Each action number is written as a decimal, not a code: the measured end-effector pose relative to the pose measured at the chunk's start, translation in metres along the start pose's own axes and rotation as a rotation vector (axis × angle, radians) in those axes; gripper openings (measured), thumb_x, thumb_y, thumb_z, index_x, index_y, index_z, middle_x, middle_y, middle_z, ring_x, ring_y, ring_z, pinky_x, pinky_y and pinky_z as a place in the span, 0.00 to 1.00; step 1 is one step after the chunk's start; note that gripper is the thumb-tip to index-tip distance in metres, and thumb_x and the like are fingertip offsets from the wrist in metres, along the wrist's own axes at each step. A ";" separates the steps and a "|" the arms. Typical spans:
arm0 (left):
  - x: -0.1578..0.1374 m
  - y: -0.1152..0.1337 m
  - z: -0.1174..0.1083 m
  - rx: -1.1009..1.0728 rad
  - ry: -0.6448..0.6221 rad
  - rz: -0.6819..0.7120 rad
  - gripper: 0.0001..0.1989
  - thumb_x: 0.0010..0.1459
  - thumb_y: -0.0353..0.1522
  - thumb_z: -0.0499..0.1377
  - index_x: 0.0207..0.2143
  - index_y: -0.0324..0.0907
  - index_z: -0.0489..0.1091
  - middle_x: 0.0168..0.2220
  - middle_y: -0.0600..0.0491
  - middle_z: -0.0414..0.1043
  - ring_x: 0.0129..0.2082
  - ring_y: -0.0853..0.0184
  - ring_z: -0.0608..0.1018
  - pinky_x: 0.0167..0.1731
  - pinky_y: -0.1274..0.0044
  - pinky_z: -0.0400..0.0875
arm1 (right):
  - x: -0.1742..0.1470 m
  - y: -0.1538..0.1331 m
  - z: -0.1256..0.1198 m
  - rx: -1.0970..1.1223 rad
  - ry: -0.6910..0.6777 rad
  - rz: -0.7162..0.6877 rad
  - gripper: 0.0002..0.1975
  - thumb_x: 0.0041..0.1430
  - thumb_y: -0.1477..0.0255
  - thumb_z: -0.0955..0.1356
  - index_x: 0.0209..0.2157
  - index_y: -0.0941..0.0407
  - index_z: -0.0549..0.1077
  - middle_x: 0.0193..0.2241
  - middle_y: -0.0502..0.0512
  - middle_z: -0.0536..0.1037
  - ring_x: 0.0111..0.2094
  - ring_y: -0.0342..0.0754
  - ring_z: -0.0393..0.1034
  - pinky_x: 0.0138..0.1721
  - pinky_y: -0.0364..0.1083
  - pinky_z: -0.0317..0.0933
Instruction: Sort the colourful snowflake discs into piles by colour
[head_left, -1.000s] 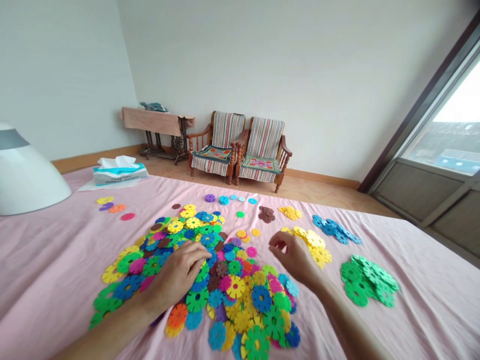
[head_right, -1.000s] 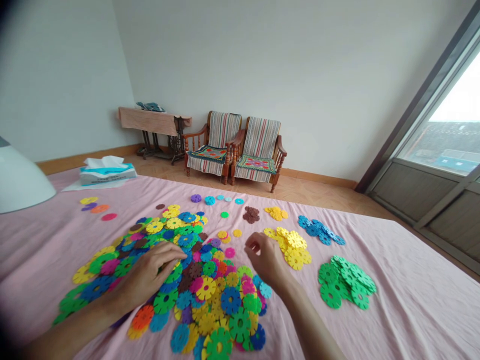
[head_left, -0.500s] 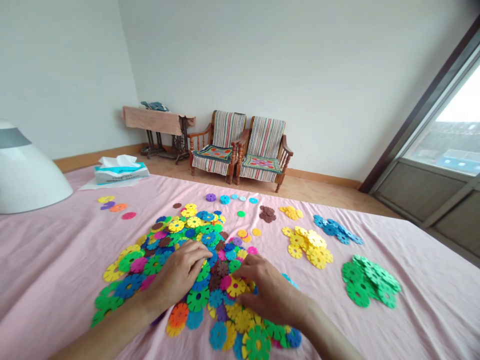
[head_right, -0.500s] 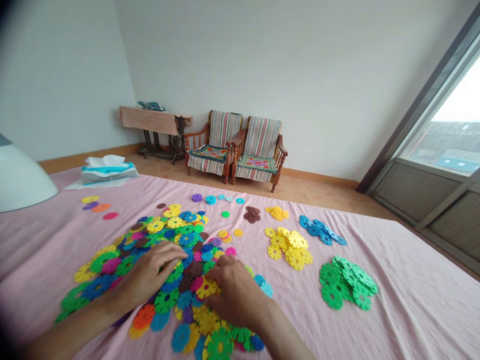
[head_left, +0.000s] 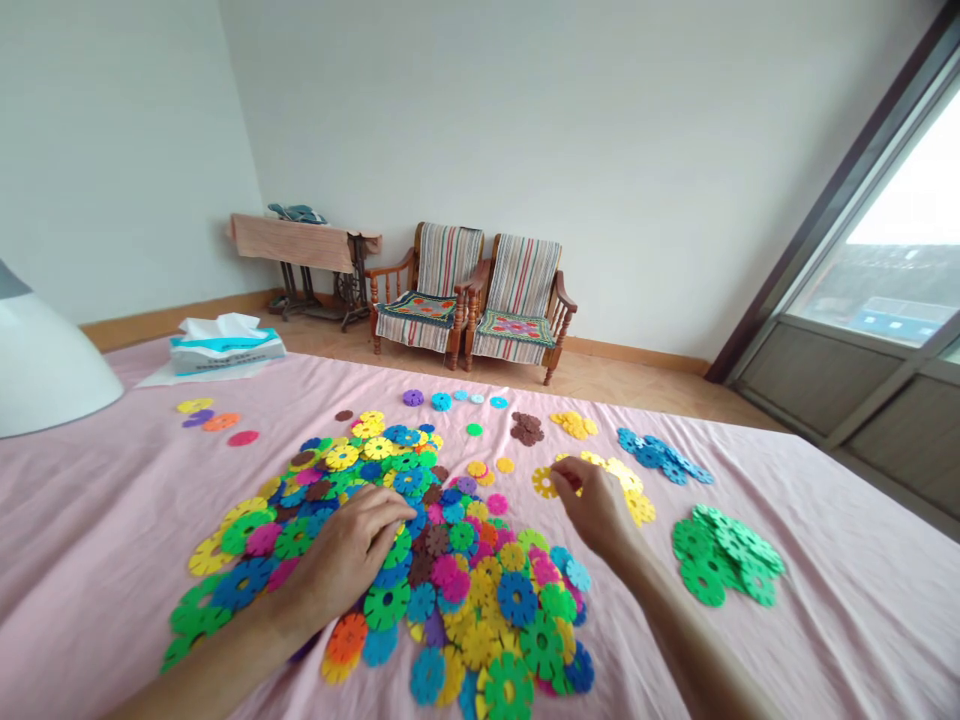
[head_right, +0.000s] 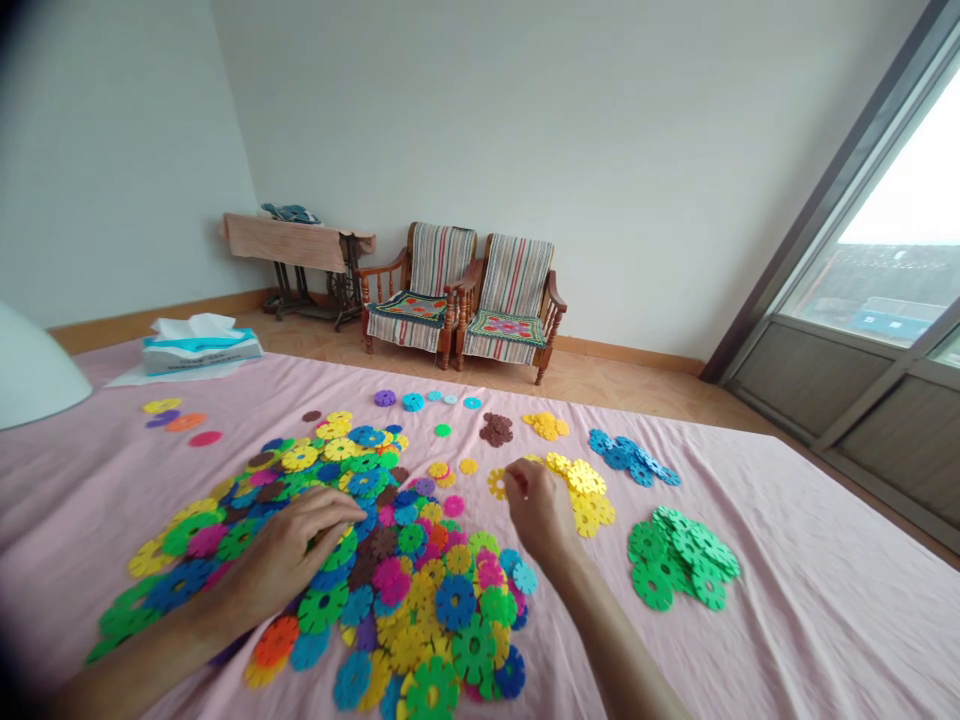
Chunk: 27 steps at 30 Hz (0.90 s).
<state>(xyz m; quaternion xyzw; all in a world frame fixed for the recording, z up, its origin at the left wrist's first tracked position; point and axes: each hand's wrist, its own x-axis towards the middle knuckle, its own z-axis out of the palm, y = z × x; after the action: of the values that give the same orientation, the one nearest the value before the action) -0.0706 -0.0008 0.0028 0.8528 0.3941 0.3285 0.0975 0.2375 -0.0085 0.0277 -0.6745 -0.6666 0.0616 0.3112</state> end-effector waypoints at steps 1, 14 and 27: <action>0.000 0.000 0.000 0.001 -0.001 0.000 0.11 0.59 0.28 0.52 0.36 0.44 0.74 0.36 0.52 0.74 0.39 0.66 0.74 0.40 0.74 0.70 | 0.004 0.012 -0.005 -0.053 0.018 0.059 0.11 0.57 0.71 0.60 0.28 0.55 0.73 0.25 0.51 0.75 0.28 0.46 0.69 0.28 0.41 0.55; -0.001 -0.001 0.001 0.005 -0.013 -0.013 0.11 0.59 0.27 0.52 0.37 0.44 0.74 0.36 0.52 0.74 0.39 0.66 0.74 0.41 0.74 0.69 | 0.007 0.072 -0.020 -0.364 0.025 0.237 0.04 0.51 0.74 0.63 0.27 0.56 0.70 0.28 0.56 0.76 0.31 0.49 0.69 0.29 0.43 0.53; -0.001 0.000 0.000 -0.008 -0.037 -0.023 0.11 0.60 0.27 0.51 0.37 0.43 0.74 0.36 0.52 0.73 0.39 0.66 0.74 0.41 0.74 0.68 | 0.001 0.016 -0.020 -0.129 -0.254 -0.012 0.05 0.54 0.73 0.64 0.30 0.56 0.73 0.27 0.51 0.76 0.30 0.43 0.70 0.30 0.40 0.58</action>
<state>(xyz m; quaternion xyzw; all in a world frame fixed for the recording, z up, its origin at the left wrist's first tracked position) -0.0705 -0.0013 0.0023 0.8536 0.4009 0.3132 0.1119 0.2614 -0.0133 0.0354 -0.6759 -0.7072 0.1016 0.1809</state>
